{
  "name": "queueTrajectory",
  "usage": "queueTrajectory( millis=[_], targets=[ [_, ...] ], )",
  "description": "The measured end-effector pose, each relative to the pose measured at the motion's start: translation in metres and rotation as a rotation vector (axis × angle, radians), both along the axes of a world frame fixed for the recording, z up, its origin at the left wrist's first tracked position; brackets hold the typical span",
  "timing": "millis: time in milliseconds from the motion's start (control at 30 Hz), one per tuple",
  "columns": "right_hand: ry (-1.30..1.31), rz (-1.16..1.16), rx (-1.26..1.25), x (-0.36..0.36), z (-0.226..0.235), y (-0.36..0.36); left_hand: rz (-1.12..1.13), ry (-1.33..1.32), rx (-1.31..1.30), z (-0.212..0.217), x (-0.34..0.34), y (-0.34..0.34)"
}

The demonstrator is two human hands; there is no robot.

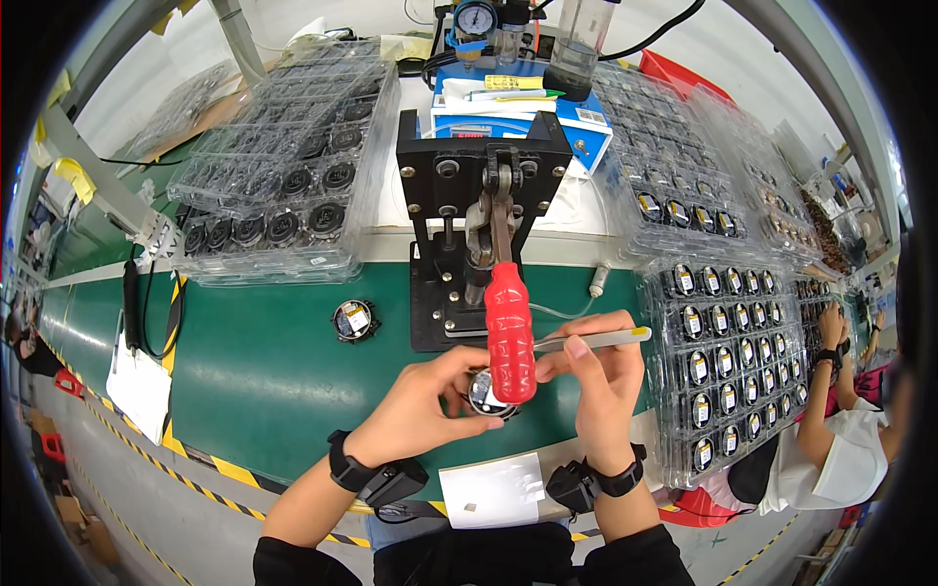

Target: Manually assemble small electronic cooling fans using a press jig and assembly components.

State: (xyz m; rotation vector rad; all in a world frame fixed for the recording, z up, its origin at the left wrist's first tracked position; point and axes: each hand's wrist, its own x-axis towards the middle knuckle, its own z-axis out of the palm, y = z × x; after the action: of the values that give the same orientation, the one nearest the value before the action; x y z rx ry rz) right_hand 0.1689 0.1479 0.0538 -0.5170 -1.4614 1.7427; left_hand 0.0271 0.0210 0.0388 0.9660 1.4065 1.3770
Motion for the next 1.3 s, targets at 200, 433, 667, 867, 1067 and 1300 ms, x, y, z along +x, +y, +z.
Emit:
queueTrajectory(
  millis=[200,433,667,867,1067,1300],
  targets=[
    [-0.021,0.010,-0.021,-0.003,0.000,-0.002,0.024,0.631,0.026,-0.004,0.004,0.001],
    [-0.037,0.009,-0.011,-0.003,-0.003,0.002,0.100,0.985,-0.131,0.010,-0.046,-0.024],
    [-0.048,0.081,-0.016,-0.001,-0.007,0.003,0.524,1.092,-0.319,0.001,-0.074,-0.037],
    [-0.048,0.095,-0.012,-0.005,-0.005,-0.001,0.601,1.231,-0.361,-0.007,-0.081,-0.041],
    [0.021,0.096,-0.019,-0.003,-0.007,-0.005,0.467,0.639,-0.194,0.012,-0.073,-0.031],
    [0.202,0.134,-0.052,-0.001,-0.010,-0.013,0.160,-0.156,0.260,0.015,-0.031,-0.013]
  ],
)
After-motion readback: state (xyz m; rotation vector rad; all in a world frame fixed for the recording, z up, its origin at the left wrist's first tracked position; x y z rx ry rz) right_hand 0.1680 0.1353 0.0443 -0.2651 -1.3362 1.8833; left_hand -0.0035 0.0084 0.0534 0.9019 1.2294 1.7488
